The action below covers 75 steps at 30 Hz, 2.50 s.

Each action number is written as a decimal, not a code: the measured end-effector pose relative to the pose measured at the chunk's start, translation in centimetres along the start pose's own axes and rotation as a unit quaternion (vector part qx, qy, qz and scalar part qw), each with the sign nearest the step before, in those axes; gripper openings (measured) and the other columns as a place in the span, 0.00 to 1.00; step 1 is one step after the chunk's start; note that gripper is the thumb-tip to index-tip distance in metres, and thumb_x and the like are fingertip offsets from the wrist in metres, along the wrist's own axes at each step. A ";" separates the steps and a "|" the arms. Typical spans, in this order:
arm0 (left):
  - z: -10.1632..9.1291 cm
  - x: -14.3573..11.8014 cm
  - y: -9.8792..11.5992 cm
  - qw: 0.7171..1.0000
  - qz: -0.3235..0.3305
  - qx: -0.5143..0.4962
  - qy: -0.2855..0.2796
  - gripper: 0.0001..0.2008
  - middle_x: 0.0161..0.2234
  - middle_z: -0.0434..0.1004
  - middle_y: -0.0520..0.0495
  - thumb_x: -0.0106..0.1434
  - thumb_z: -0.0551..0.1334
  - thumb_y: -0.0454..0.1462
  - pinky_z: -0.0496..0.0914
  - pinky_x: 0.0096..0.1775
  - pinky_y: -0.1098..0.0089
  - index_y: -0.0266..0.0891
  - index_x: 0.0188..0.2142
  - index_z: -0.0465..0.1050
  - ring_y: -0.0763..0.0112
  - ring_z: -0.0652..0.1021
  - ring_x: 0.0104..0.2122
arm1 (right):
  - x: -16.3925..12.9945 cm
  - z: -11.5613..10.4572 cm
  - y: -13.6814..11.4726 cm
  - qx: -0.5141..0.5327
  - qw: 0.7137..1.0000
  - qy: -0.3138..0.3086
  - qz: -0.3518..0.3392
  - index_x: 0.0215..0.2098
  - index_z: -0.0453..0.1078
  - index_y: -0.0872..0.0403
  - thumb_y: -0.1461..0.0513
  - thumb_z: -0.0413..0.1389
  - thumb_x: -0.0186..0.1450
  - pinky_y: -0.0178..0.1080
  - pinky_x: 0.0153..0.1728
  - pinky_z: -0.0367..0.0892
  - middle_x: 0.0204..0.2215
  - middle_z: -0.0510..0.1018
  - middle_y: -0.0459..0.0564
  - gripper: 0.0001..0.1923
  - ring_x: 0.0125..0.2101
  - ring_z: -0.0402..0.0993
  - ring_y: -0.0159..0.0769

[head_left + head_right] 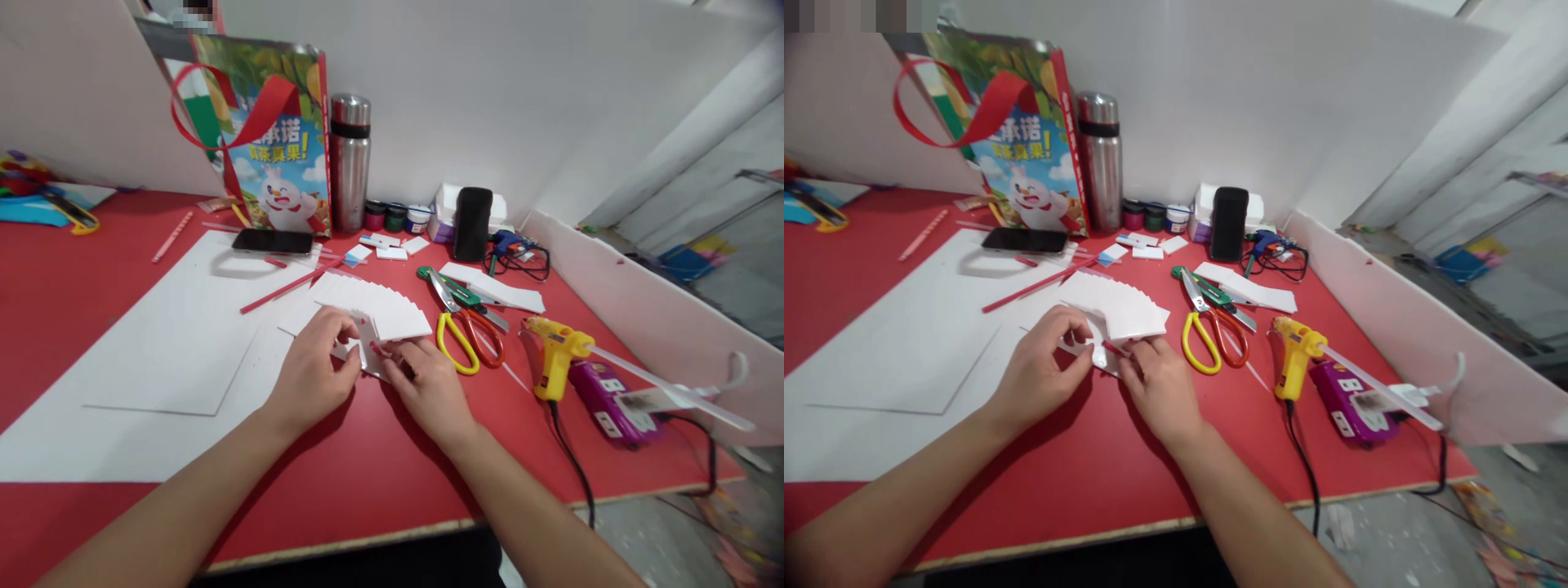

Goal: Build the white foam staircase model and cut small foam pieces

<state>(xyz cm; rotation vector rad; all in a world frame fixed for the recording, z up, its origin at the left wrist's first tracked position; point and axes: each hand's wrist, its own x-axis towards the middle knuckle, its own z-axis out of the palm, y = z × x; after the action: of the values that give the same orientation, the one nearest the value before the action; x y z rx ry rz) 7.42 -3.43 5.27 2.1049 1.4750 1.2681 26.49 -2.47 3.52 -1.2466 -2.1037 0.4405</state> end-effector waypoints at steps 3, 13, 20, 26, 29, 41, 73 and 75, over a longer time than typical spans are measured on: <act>0.4 -0.2 -0.1 0.998 -0.021 -0.006 -0.060 0.05 0.36 0.72 0.49 0.63 0.60 0.29 0.70 0.39 0.64 0.41 0.36 0.68 0.65 0.74 0.37 | 0.0 0.1 -0.1 -0.006 1.000 -0.008 -0.006 0.44 0.77 0.56 0.64 0.56 0.70 0.41 0.41 0.71 0.40 0.79 0.56 0.08 0.39 0.77 0.42; 0.7 -0.4 0.0 0.992 0.030 -0.042 -0.111 0.05 0.39 0.77 0.47 0.68 0.60 0.32 0.71 0.43 0.65 0.40 0.40 0.74 0.65 0.76 0.40 | -0.6 0.2 -0.1 0.036 0.999 0.010 -0.031 0.39 0.75 0.54 0.64 0.55 0.70 0.38 0.39 0.71 0.37 0.77 0.53 0.07 0.36 0.76 0.38; 0.7 -0.5 0.2 0.988 0.051 -0.076 -0.124 0.07 0.39 0.78 0.47 0.70 0.60 0.33 0.71 0.41 0.70 0.40 0.41 0.78 0.69 0.78 0.39 | -1.4 -0.5 -0.6 0.054 0.997 0.007 -0.046 0.42 0.76 0.54 0.66 0.54 0.70 0.38 0.37 0.70 0.36 0.77 0.52 0.08 0.34 0.75 0.37; 1.0 -0.8 0.8 0.990 0.045 -0.081 -0.109 0.08 0.39 0.79 0.47 0.70 0.61 0.33 0.72 0.40 0.70 0.41 0.43 0.80 0.69 0.79 0.38 | -1.6 -0.7 -0.8 0.052 0.998 0.013 -0.018 0.42 0.75 0.54 0.67 0.55 0.68 0.37 0.36 0.69 0.36 0.77 0.51 0.08 0.34 0.74 0.37; 1.2 -1.0 1.0 0.991 0.044 -0.081 -0.094 0.10 0.41 0.80 0.46 0.69 0.61 0.34 0.73 0.42 0.70 0.42 0.45 0.81 0.67 0.80 0.40 | -1.6 -0.7 -0.9 0.072 0.997 0.020 0.007 0.41 0.75 0.54 0.68 0.57 0.66 0.36 0.35 0.68 0.35 0.77 0.50 0.08 0.33 0.74 0.36; 1.5 -1.3 0.4 0.998 -0.036 0.002 -0.056 0.12 0.46 0.80 0.43 0.69 0.60 0.40 0.73 0.49 0.63 0.41 0.43 0.82 0.61 0.80 0.46 | -1.1 -0.6 -0.1 0.064 0.996 0.046 0.043 0.35 0.74 0.54 0.69 0.57 0.64 0.35 0.35 0.65 0.31 0.79 0.48 0.06 0.32 0.75 0.35; 1.3 -0.3 0.3 0.975 -0.181 -0.129 -0.007 0.06 0.37 0.82 0.48 0.61 0.66 0.37 0.74 0.40 0.67 0.41 0.34 0.83 0.64 0.80 0.37 | -0.9 -0.6 -0.1 0.042 0.997 0.041 0.047 0.40 0.77 0.56 0.69 0.54 0.67 0.39 0.39 0.68 0.36 0.80 0.54 0.10 0.37 0.76 0.40; 1.6 -0.1 0.3 0.975 -0.183 -0.127 -0.019 0.06 0.36 0.82 0.49 0.61 0.65 0.36 0.73 0.40 0.67 0.41 0.35 0.83 0.64 0.80 0.36 | -0.8 -0.5 -0.1 0.040 0.997 0.033 0.054 0.40 0.77 0.56 0.69 0.54 0.67 0.39 0.40 0.68 0.36 0.80 0.54 0.10 0.37 0.76 0.40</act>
<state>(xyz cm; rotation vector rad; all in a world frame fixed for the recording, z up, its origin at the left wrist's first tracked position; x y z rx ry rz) 8.81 -3.28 4.52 1.5976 1.5058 1.1930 27.07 -3.26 3.65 -1.3153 -1.9517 0.5187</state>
